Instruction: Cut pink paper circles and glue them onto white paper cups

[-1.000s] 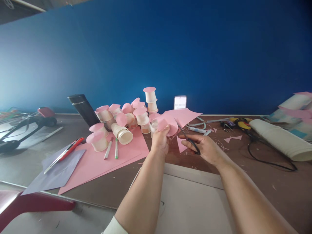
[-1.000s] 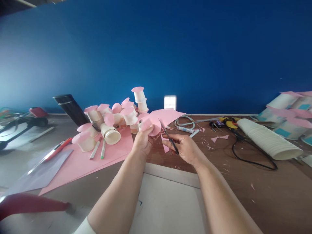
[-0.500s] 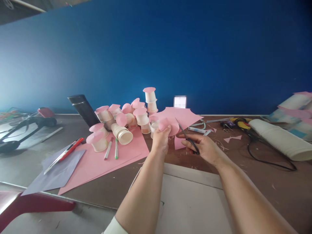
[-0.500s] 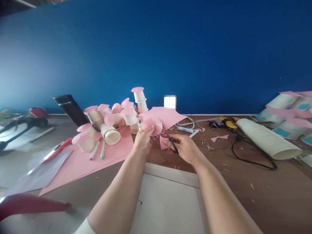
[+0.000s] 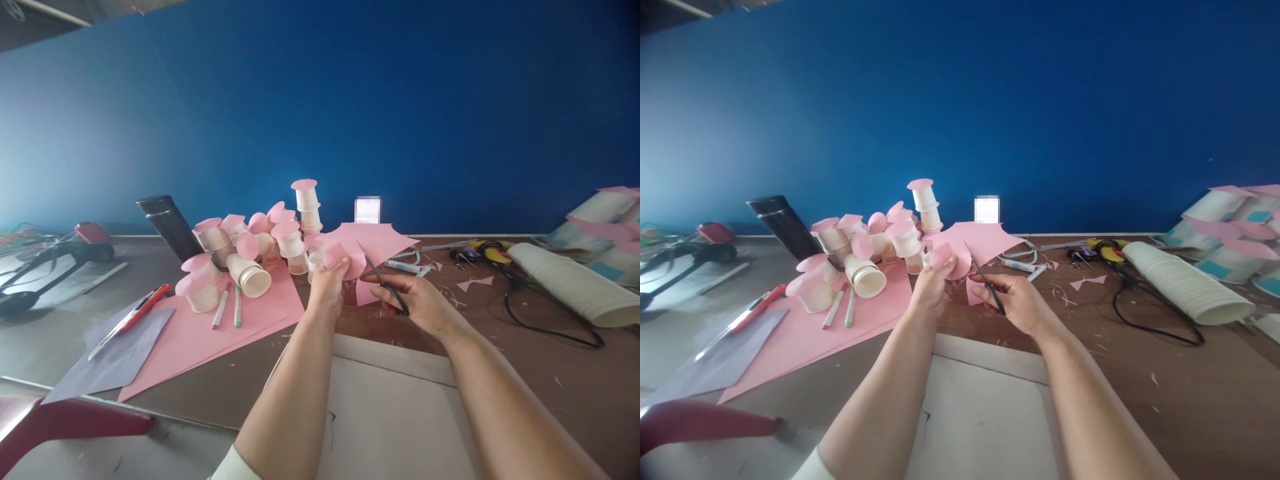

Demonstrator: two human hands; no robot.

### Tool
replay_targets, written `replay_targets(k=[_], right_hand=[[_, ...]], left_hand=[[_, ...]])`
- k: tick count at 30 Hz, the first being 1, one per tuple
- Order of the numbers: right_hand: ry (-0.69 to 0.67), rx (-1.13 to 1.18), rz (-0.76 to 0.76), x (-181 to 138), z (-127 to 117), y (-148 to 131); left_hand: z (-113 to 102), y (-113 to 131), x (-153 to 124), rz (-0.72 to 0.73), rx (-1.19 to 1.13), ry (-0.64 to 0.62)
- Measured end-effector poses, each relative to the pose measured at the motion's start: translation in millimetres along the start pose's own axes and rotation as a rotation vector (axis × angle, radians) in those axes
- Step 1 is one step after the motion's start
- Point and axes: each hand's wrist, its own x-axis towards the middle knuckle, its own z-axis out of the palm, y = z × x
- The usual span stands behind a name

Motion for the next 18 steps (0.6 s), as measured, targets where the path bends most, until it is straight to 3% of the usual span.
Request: replay_targets(k=[18], right_hand=[[-0.011, -0.011, 0.002, -1.0, -0.3, -0.7]], left_hand=[[-1.8, -0.1, 2.1, 0.005, 0.045, 0.04]])
